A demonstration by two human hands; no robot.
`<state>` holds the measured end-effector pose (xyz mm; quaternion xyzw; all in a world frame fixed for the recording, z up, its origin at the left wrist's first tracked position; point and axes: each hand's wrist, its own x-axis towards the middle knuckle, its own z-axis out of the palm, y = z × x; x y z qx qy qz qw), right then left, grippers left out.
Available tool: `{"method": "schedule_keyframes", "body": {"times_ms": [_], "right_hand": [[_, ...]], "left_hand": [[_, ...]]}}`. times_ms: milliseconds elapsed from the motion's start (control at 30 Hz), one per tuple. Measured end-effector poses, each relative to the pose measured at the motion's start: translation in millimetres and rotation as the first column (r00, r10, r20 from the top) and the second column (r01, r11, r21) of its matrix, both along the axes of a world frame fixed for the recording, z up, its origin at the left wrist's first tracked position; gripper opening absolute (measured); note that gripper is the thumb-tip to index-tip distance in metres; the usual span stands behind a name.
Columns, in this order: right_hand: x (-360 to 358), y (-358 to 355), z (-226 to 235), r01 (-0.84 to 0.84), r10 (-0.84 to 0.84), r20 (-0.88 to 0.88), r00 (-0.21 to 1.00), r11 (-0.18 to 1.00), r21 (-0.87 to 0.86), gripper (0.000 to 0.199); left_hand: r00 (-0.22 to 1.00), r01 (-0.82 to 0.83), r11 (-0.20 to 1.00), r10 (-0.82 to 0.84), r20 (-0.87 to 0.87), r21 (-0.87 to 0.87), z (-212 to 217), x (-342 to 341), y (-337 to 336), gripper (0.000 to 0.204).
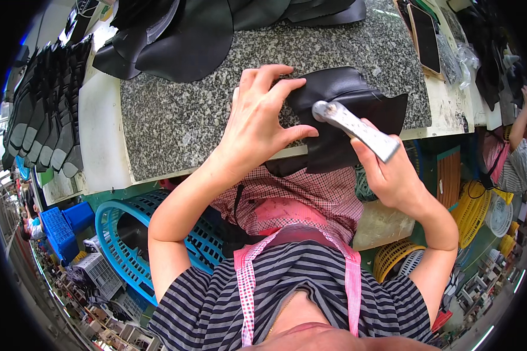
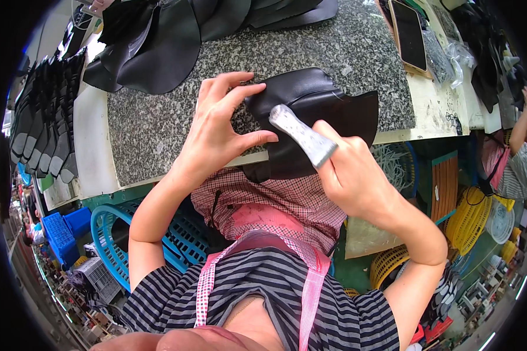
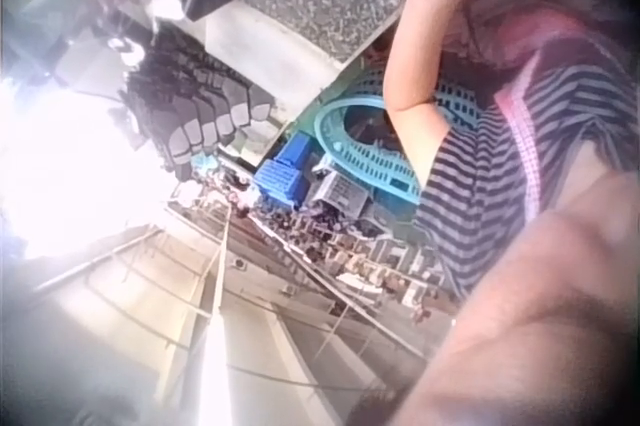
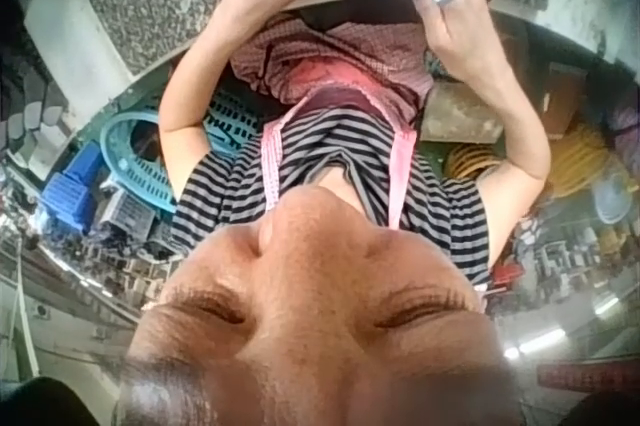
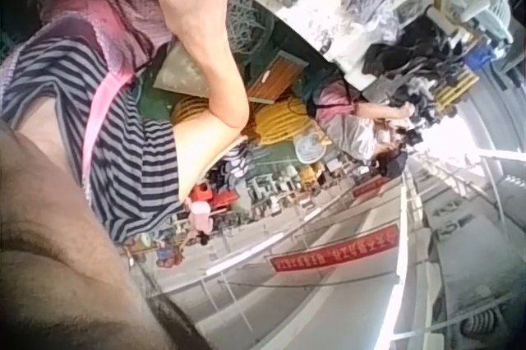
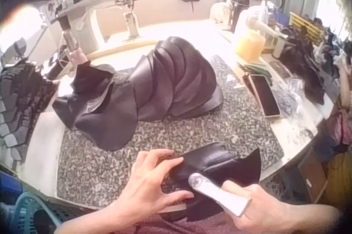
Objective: Hammering leather shoe components on a workbench to flatten or join them.
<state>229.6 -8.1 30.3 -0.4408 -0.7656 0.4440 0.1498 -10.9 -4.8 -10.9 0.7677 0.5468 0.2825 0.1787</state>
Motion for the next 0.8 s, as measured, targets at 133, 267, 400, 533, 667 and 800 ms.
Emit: {"method": "schedule_keyframes", "body": {"times_ms": [133,267,400,533,667,800], "right_hand": [[6,-12,-3,0.019,-0.018,-0.027,0.999,0.999,0.040,0.009],[8,-11,-1,0.004,0.001,-0.059,0.998,0.997,0.074,0.012],[13,-11,6,0.082,-0.035,0.209,0.977,0.972,-0.221,0.041],[13,-11,8,0.062,-0.019,0.220,0.975,0.980,-0.191,0.041],[13,-10,7,0.048,-0.005,0.206,0.978,0.979,-0.201,0.039],[14,-9,9,0.037,0.008,0.228,0.974,0.981,-0.191,0.039]], "left_hand": [[0.999,-0.006,0.994,0.010,0.043,-0.109,12,0,6,0.071],[0.949,0.047,0.951,0.053,0.310,-0.307,14,-3,14,0.052],[0.924,-0.028,0.915,0.178,0.339,-0.402,13,-1,19,0.036],[0.974,0.032,0.990,0.000,0.226,-0.136,-4,-1,25,0.023],[0.989,0.088,0.994,-0.096,0.115,0.067,-12,-1,24,0.014],[0.997,0.075,0.989,-0.076,0.003,0.126,-7,-1,20,0.015]]}}
